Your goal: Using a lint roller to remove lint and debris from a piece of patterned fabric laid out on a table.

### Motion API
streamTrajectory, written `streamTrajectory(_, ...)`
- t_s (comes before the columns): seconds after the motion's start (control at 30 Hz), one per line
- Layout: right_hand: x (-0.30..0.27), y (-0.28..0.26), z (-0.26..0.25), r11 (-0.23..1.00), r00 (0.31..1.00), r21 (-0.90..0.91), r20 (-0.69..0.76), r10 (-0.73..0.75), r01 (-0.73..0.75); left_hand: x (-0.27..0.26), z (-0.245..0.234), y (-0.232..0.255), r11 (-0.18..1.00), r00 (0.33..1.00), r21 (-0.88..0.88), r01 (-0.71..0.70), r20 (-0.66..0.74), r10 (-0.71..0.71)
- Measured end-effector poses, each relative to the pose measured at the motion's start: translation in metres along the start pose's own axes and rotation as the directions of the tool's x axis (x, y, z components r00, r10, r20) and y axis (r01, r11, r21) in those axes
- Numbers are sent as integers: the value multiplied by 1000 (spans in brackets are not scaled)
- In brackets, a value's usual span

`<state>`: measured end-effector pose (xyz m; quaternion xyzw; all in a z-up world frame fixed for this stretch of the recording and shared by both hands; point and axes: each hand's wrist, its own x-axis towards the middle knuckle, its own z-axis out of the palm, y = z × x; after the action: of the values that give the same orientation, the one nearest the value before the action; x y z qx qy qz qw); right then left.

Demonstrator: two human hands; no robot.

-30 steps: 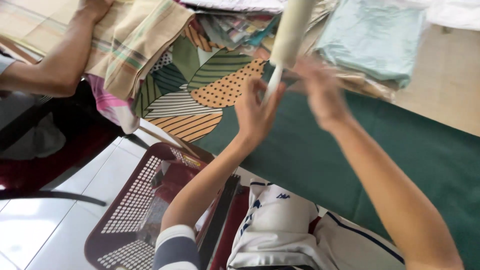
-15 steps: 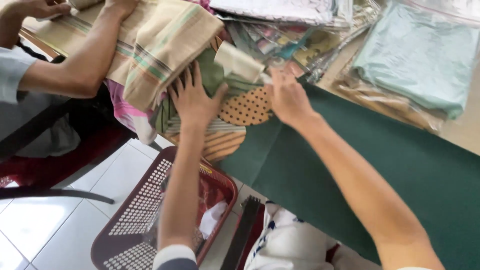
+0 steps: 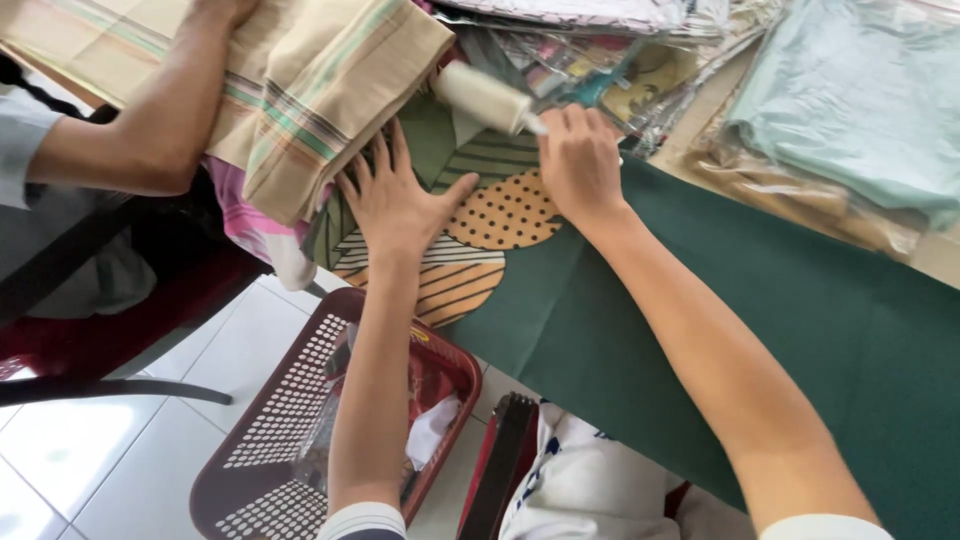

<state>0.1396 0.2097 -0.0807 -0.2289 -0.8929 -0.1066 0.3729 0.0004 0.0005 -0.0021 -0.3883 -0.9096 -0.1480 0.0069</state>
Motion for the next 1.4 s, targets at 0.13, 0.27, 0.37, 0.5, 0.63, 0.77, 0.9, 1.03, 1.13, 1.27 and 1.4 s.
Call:
streamTrajectory(0.13,-6,12,-13,981,999,195,34,-9,2,-2,-4,2,1000,1000,-1,6,-1,-6)
streamTrajectory(0.27,-20,21,-33,997,998,58,44,-49,46,-6,-9,6,1000,1000,5,6,20,-6)
streamTrajectory(0.37,-27,26,-51,992,995,78,-22,101,-99,-6,-11,5,1000,999,25,11,33,-12)
streamTrajectory(0.5,-45,39,-61,998,1000,56,20,5,-7,-7,-12,6,999,999,29,19,26,-20)
streamTrajectory(0.63,-53,43,-89,996,999,86,-42,23,-19,-3,-8,4,999,998,15,38,40,-39)
streamTrajectory(0.77,-75,62,-84,999,1000,-39,-8,30,-30,-4,-9,5,998,998,50,34,53,-36)
streamTrajectory(0.9,-86,69,-107,998,998,-33,-28,50,-51,-3,-10,3,998,998,47,30,58,-33)
streamTrajectory(1.03,-106,93,-105,985,991,-108,-27,129,-131,-4,-11,6,997,996,48,55,62,-58)
streamTrajectory(1.13,-110,91,-143,995,999,90,35,39,-42,-4,-13,7,998,996,27,55,68,-57)
streamTrajectory(1.27,-128,104,-154,995,993,15,51,103,-104,-7,-18,10,997,995,46,57,82,-61)
streamTrajectory(1.4,-141,114,-176,995,995,-11,-14,102,-102,-8,-24,13,997,994,58,48,91,-53)
